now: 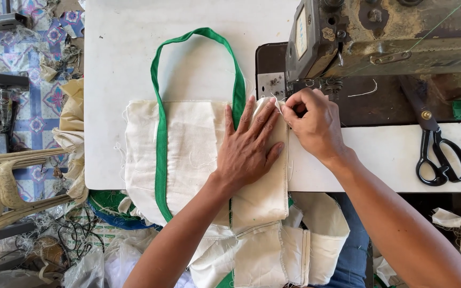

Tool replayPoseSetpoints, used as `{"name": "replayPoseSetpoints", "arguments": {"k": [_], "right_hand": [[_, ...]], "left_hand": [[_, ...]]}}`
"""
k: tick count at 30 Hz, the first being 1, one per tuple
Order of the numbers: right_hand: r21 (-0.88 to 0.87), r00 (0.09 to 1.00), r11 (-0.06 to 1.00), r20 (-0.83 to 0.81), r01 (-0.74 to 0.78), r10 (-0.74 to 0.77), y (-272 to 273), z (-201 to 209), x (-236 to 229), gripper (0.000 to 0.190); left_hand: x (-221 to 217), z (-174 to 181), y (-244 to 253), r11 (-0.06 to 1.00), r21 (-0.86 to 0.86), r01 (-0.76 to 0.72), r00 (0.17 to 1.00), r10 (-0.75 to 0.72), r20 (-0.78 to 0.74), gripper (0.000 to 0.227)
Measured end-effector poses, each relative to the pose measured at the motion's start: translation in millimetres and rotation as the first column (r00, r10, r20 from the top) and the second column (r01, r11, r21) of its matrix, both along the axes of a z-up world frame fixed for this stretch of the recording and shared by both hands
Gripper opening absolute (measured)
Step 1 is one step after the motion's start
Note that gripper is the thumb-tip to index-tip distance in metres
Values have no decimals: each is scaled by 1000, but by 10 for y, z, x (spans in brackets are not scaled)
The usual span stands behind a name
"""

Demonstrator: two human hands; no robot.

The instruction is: The person sews a white fabric bag with green straps using a sewing machine, guiding the material through the needle. They then use scissors to cut the thread and trim loose edges, before picking up another bag to repeat the sewing process.

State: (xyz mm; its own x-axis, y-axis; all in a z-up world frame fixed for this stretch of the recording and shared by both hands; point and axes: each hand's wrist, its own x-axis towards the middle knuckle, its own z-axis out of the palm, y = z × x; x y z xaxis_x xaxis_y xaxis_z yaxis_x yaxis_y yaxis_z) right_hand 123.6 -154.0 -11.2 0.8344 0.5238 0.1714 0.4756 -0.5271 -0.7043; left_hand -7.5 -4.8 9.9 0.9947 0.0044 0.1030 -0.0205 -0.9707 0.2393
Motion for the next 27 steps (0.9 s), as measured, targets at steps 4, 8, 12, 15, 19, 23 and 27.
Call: {"name": "replayPoseSetpoints", "arguments": {"k": [4, 8, 12, 15, 19, 23, 27], "right_hand": [[47, 999, 999, -46, 24, -21, 14, 116, 0, 26], [40, 999, 999, -49, 25, -23, 17, 151, 8, 24], [92, 996, 996, -86, 24, -16, 28, 186, 40, 27], [114, 995, 992, -97, 45, -34, 1, 118, 27, 26], [44, 997, 999, -67, 30, -27, 8, 167, 26, 19], [-103, 999, 994, -35, 32, -36, -13, 139, 43, 31], [-334, 993, 942, -93, 37, -72, 18, 91, 71, 26]], "left_hand": [[-12, -8, 7, 1000, -27, 7, 999, -6, 31, 71], [11, -10, 9, 1000, -28, 8, 999, -7, 36, 72], [13, -23, 14, 1000, -25, 7, 999, -6, 39, 72], [22, -13, 12, 1000, -17, 10, 999, -10, 33, 71], [20, -17, 7, 1000, -20, 4, 999, -3, 34, 71], [25, -17, 1, 1000, -28, -2, 1000, 3, 21, 72], [23, 0, -7, 999, -31, -8, 1000, 9, 9, 70]]}}
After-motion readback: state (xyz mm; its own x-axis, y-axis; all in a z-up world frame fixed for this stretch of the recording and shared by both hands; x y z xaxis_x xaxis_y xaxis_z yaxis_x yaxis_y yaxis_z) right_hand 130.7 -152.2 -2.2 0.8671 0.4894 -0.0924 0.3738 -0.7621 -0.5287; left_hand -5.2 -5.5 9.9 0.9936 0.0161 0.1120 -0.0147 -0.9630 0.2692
